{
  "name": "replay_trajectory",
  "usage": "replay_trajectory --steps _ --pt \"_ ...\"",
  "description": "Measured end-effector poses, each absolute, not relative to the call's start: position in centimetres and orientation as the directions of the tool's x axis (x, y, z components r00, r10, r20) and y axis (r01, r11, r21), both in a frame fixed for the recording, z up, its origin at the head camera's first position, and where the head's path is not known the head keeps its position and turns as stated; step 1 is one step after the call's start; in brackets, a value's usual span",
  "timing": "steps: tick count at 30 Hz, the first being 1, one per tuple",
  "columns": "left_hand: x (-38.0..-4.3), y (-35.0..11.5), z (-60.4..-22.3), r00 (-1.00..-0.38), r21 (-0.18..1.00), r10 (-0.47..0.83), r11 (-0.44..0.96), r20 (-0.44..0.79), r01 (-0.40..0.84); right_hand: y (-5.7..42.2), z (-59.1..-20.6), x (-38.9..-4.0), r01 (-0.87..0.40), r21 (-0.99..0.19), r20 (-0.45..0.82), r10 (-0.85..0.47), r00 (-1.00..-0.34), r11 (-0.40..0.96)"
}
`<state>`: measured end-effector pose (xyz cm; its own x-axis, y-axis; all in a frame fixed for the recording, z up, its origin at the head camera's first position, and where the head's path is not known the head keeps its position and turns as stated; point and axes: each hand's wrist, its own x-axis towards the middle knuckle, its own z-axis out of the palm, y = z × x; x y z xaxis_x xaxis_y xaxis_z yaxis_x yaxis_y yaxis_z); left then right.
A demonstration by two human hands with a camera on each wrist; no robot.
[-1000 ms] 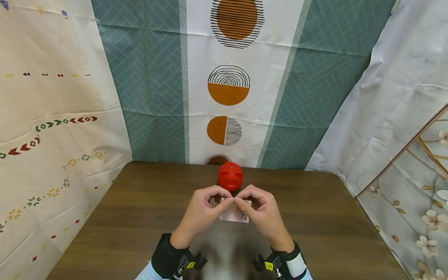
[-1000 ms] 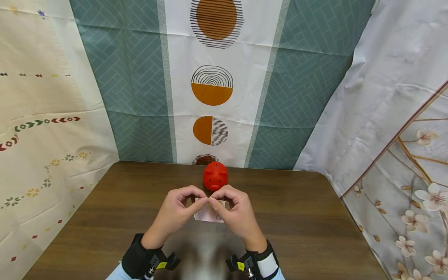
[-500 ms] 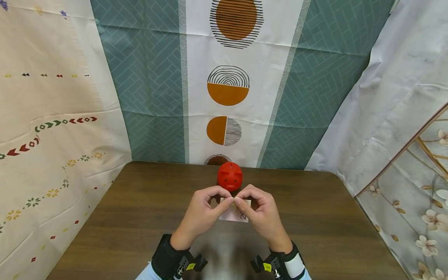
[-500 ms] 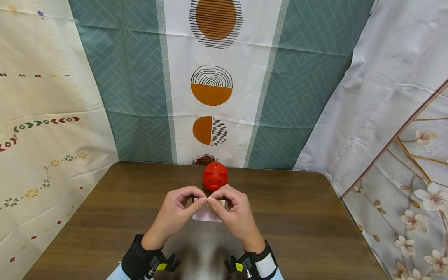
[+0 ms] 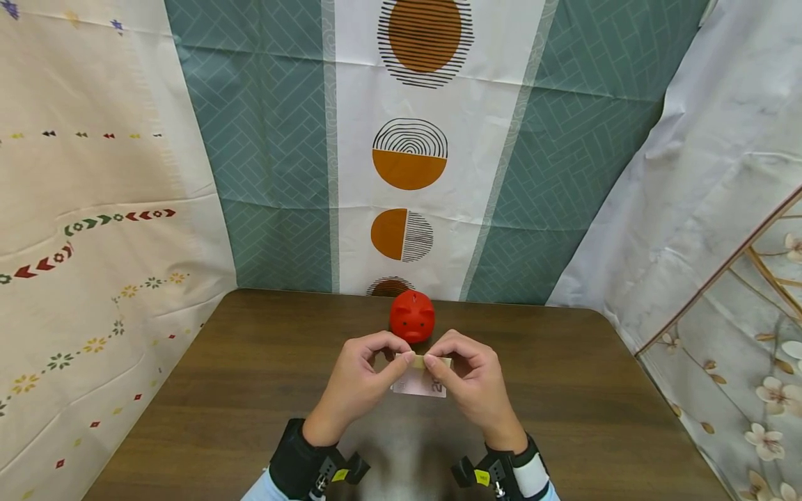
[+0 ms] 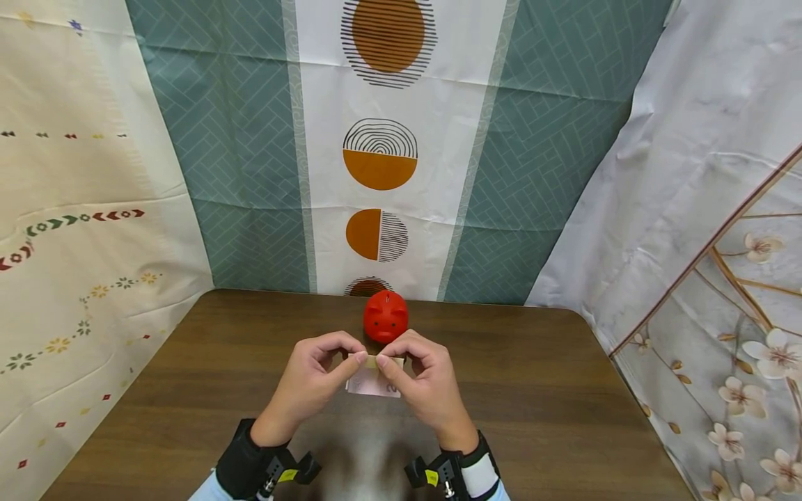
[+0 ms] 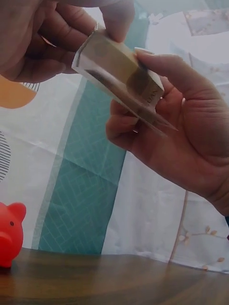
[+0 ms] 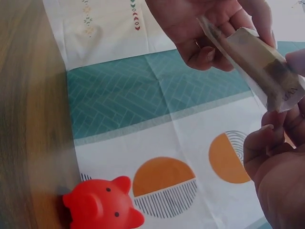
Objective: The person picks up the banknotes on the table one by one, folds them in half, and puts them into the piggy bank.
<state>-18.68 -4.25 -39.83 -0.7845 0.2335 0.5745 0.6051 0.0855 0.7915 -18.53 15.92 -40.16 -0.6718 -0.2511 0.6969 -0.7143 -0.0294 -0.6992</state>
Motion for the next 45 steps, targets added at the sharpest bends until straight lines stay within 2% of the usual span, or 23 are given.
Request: replay_trajectory --steps 21,26,35,45 --pt "-19.1 -4.6 -40.0 -0.753 0.768 0.225 0.026 0.619 0.640 16.4 -40.1 -18.6 -0.729 -0.685 0.714 -0.221 -0.665 -0.021" --pt "-19.0 -5.0 -39.8 -0.758 0.778 0.216 -0.015 0.616 0.628 16.7 -40.0 -18.6 -0.746 -0.664 0.739 -0.199 -0.644 -0.052" --pt "-19.2 -5.2 -39.9 -0.753 0.778 0.212 -0.064 0.622 0.625 16.9 -39.9 -18.6 -0.743 -0.668 0.734 -0.200 -0.649 -0.042" --pt "-19.3 -5.3 -39.9 -0.760 0.781 0.197 -0.056 0.619 0.622 17.2 -40.1 -18.8 -0.740 -0.671 0.735 -0.174 -0.656 -0.046"
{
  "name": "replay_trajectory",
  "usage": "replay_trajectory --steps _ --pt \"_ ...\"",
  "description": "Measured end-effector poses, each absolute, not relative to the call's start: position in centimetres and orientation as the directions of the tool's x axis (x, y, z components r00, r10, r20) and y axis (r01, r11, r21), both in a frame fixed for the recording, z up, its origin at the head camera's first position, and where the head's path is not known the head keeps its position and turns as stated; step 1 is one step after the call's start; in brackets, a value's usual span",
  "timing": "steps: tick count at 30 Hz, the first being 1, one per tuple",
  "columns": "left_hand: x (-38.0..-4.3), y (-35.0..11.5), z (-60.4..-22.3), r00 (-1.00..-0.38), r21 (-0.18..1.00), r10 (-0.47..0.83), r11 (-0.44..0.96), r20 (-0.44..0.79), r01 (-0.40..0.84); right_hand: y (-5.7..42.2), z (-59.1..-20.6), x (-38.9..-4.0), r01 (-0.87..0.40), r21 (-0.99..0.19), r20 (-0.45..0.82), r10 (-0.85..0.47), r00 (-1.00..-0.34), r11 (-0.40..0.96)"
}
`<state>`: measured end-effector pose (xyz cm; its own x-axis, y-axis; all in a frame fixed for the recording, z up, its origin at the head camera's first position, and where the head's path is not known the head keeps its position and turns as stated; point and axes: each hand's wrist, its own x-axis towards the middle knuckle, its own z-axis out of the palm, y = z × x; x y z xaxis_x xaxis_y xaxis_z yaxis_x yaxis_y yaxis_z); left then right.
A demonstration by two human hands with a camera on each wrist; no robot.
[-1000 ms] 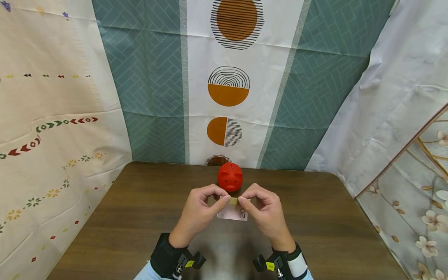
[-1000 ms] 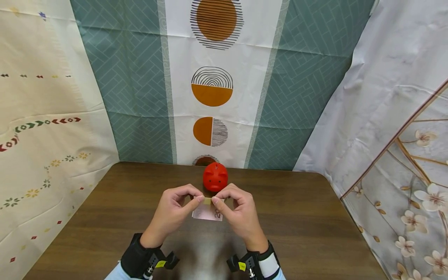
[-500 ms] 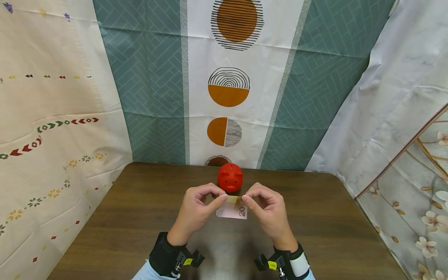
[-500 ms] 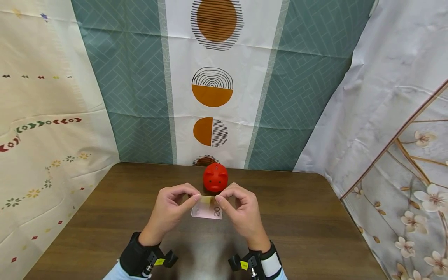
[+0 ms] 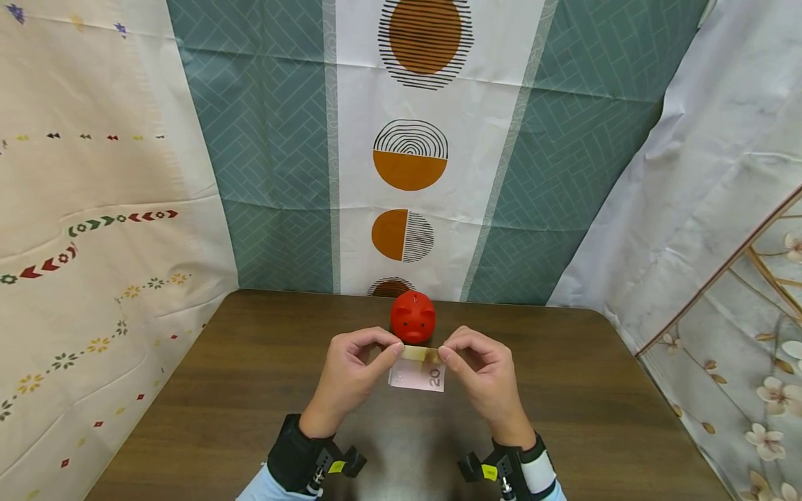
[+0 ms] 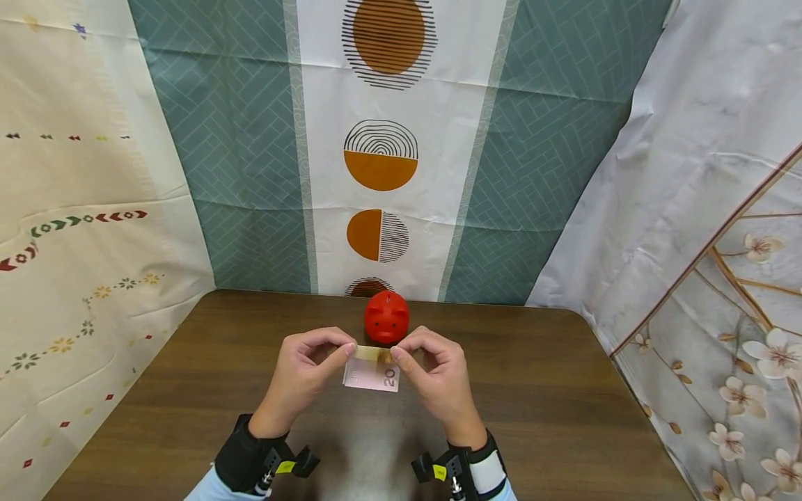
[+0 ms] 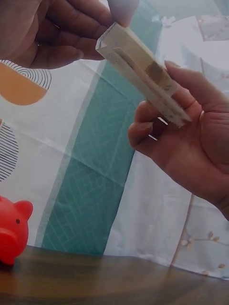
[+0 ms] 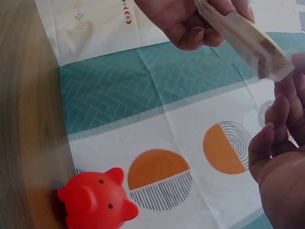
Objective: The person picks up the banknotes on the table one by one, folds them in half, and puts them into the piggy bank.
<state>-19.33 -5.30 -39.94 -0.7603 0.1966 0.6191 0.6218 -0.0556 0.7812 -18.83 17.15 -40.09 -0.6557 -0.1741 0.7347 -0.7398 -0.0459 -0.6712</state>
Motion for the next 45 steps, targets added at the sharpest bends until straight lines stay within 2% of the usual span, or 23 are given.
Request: replay_trajectory --steps 15,23,29,35,40,45 --pt "-19.2 -5.0 -40.0 -0.752 0.774 0.210 -0.041 0.625 0.631 17.0 -40.2 -18.8 -0.728 -0.685 0.719 -0.184 -0.670 -0.029" --pt "-19.1 -4.8 -39.9 -0.741 0.770 0.228 -0.071 0.632 0.634 16.9 -40.3 -18.9 -0.757 -0.651 0.751 -0.196 -0.630 -0.058" --pt "-19.0 -4.6 -40.0 -0.735 0.768 0.243 -0.079 0.633 0.635 16.7 -40.2 -18.8 -0.742 -0.670 0.729 -0.217 -0.649 -0.035" --pt "-19.1 -4.6 -40.0 -0.734 0.769 0.250 -0.077 0.631 0.635 16.5 -40.3 -18.9 -0.752 -0.657 0.742 -0.227 -0.631 -0.057" --pt "-19.1 -4.6 -40.1 -0.739 0.778 0.271 -0.063 0.617 0.626 16.2 -40.4 -18.7 -0.730 -0.683 0.716 -0.228 -0.660 -0.034" --pt "-19.0 -4.5 -40.2 -0.722 0.767 0.289 -0.074 0.628 0.637 15.9 -40.4 -18.6 -0.740 -0.670 0.727 -0.246 -0.641 -0.052"
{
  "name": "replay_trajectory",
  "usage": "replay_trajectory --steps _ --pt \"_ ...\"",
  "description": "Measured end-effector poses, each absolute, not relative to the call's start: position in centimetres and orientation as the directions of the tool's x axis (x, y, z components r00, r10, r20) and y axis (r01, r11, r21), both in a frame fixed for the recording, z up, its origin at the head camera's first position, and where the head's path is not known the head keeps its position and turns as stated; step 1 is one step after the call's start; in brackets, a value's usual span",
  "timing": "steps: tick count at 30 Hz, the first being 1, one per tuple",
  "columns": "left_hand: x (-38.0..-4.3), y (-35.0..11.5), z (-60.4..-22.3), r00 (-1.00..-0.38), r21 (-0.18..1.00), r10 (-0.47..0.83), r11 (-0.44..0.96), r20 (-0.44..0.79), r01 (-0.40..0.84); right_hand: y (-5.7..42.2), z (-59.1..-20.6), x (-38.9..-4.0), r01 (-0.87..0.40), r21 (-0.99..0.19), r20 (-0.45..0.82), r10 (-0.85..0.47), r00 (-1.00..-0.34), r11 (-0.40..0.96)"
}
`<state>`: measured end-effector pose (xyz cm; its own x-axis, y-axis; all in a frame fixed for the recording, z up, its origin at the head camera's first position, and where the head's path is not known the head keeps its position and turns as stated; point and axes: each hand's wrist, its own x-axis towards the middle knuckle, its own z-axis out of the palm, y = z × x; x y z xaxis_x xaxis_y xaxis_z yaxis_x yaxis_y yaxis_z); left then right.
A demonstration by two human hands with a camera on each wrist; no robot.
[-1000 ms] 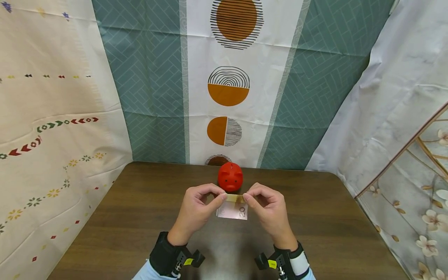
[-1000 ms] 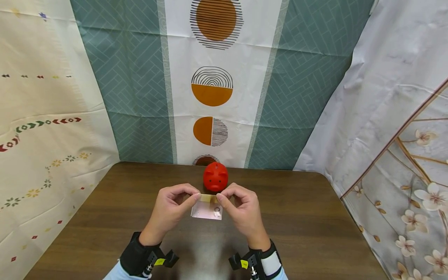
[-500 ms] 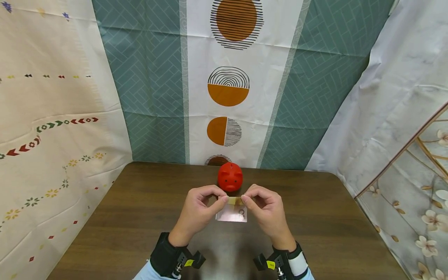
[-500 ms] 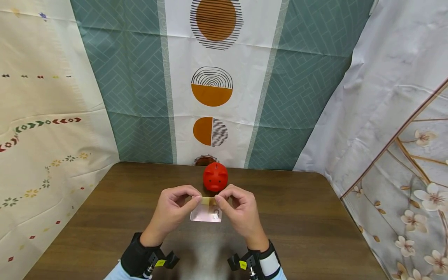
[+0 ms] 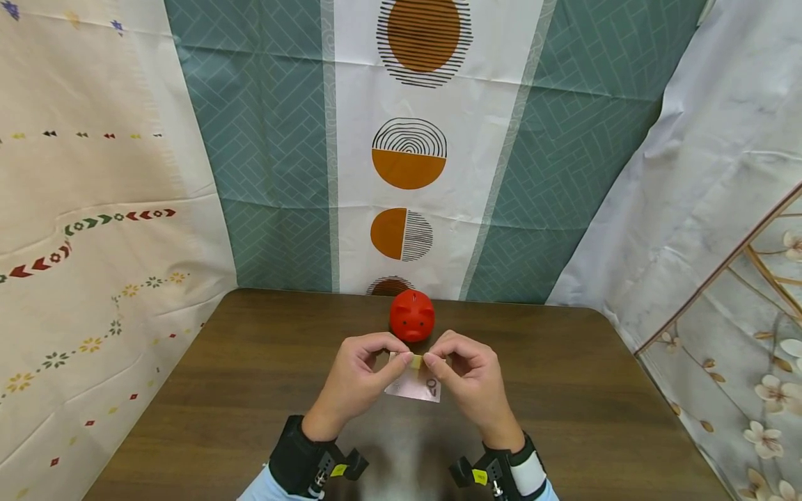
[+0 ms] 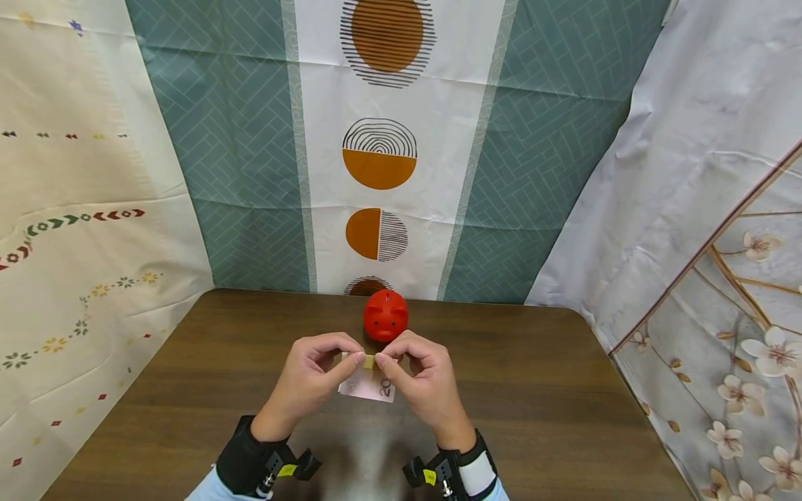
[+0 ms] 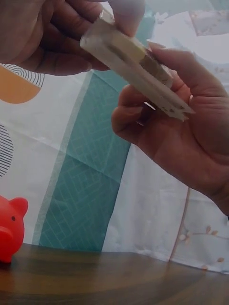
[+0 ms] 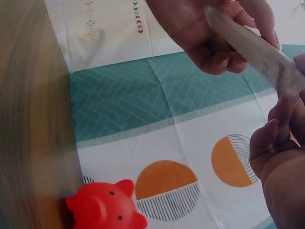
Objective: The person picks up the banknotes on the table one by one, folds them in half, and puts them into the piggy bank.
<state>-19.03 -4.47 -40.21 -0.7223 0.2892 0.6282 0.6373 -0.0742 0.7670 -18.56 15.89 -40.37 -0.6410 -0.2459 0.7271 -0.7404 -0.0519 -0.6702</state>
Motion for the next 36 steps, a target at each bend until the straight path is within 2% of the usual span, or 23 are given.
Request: replay_trajectory --steps 5,11,16,19,22,26,29,33,36 --pt "-19.0 -4.4 -40.3 -0.686 0.738 0.301 -0.104 0.662 0.667 15.7 -40.3 -18.5 -0.743 -0.668 0.728 -0.253 -0.637 -0.051" --pt "-19.0 -4.3 -40.3 -0.684 0.738 0.310 -0.098 0.660 0.667 15.6 -40.4 -18.5 -0.752 -0.655 0.741 -0.257 -0.621 -0.073" --pt "-19.1 -4.1 -40.5 -0.656 0.723 0.333 -0.136 0.678 0.678 15.4 -40.5 -18.5 -0.733 -0.676 0.720 -0.280 -0.635 -0.074" --pt "-19.1 -4.0 -40.5 -0.661 0.724 0.323 -0.132 0.678 0.677 15.3 -40.6 -18.5 -0.732 -0.678 0.718 -0.271 -0.642 -0.063" --pt "-19.1 -4.0 -40.5 -0.693 0.739 0.280 -0.104 0.664 0.666 15.0 -40.6 -18.5 -0.755 -0.656 0.740 -0.193 -0.644 0.004" --pt "-19.0 -3.8 -40.4 -0.744 0.770 0.213 -0.076 0.634 0.634 14.6 -40.8 -18.5 -0.796 -0.574 0.805 -0.042 -0.591 0.192" --pt "-18.9 -3.6 -40.5 -0.749 0.774 0.204 -0.088 0.630 0.627 14.4 -40.9 -18.6 -0.796 -0.546 0.820 -0.026 -0.571 0.260" --pt "-19.0 -3.4 -40.6 -0.705 0.739 0.232 -0.123 0.670 0.662 14.6 -41.1 -18.6 -0.775 -0.593 0.780 -0.082 -0.620 0.217" --pt "-19.1 -3.4 -40.7 -0.660 0.694 0.243 -0.092 0.711 0.714 14.8 -41.2 -18.6 -0.758 -0.629 0.751 -0.120 -0.650 0.172"
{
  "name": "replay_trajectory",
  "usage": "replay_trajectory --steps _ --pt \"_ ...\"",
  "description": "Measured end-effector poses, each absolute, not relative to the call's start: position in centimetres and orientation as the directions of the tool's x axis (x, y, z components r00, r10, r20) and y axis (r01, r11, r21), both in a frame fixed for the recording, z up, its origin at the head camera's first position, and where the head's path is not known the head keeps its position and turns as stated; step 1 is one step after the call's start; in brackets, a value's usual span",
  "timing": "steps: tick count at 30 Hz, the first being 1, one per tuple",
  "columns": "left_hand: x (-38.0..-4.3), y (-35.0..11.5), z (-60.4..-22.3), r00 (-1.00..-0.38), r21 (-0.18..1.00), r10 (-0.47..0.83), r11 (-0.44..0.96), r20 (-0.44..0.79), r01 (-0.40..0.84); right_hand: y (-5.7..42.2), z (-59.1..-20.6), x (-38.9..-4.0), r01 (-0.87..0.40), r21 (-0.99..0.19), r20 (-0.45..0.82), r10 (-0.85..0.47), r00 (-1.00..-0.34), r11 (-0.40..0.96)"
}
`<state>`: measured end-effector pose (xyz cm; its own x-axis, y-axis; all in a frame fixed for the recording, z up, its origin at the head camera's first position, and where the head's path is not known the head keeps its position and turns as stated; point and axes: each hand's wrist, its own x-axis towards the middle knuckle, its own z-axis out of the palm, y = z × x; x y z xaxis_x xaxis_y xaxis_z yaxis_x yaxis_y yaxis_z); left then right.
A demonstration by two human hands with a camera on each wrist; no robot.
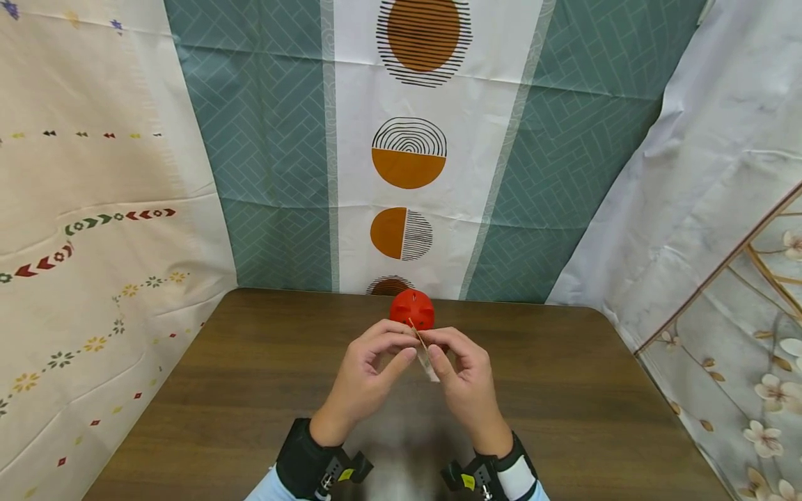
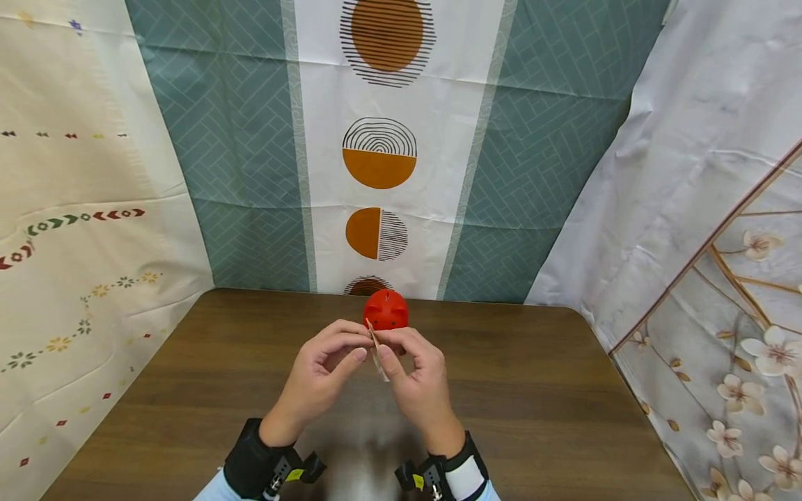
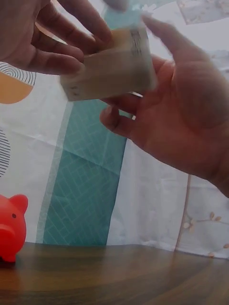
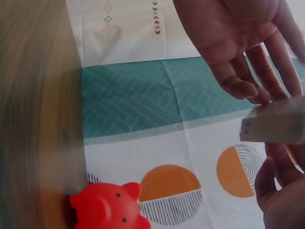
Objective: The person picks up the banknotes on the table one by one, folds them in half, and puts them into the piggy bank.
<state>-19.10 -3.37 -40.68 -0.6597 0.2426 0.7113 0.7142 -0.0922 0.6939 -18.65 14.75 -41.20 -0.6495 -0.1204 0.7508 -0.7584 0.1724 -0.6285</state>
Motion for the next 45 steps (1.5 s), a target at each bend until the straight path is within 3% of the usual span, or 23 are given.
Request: replay_trajectory --steps 5,10,14,19,33,45 --pt "-19.19 -3.31 -40.67 -0.650 0.661 0.213 0.026 0.729 0.750 14.93 -41.23 -18.77 -0.733 -0.668 0.717 -0.152 -0.680 0.126" --pt "-19.18 -3.36 -40.58 -0.742 0.738 0.102 0.075 0.663 0.670 15.28 -41.26 -18.83 -0.706 -0.697 0.697 -0.117 -0.708 0.126" --pt "-19.10 -3.50 -40.56 -0.779 0.778 0.113 0.068 0.616 0.625 15.53 -41.07 -18.68 -0.676 -0.725 0.665 -0.120 -0.737 0.132" --pt "-19.00 -3.62 -40.65 -0.772 0.783 0.187 0.025 0.607 0.622 15.60 -40.83 -18.54 -0.662 -0.739 0.647 -0.142 -0.749 0.123" --pt "-18.71 -3.36 -40.40 -0.670 0.694 0.224 -0.044 0.708 0.718 15.44 -40.80 -18.63 -0.768 -0.630 0.747 -0.178 -0.640 0.119" --pt "-18.64 -3.61 -40.42 -0.740 0.759 0.210 -0.018 0.639 0.651 15.64 -40.74 -18.50 -0.750 -0.657 0.735 -0.154 -0.661 0.082"
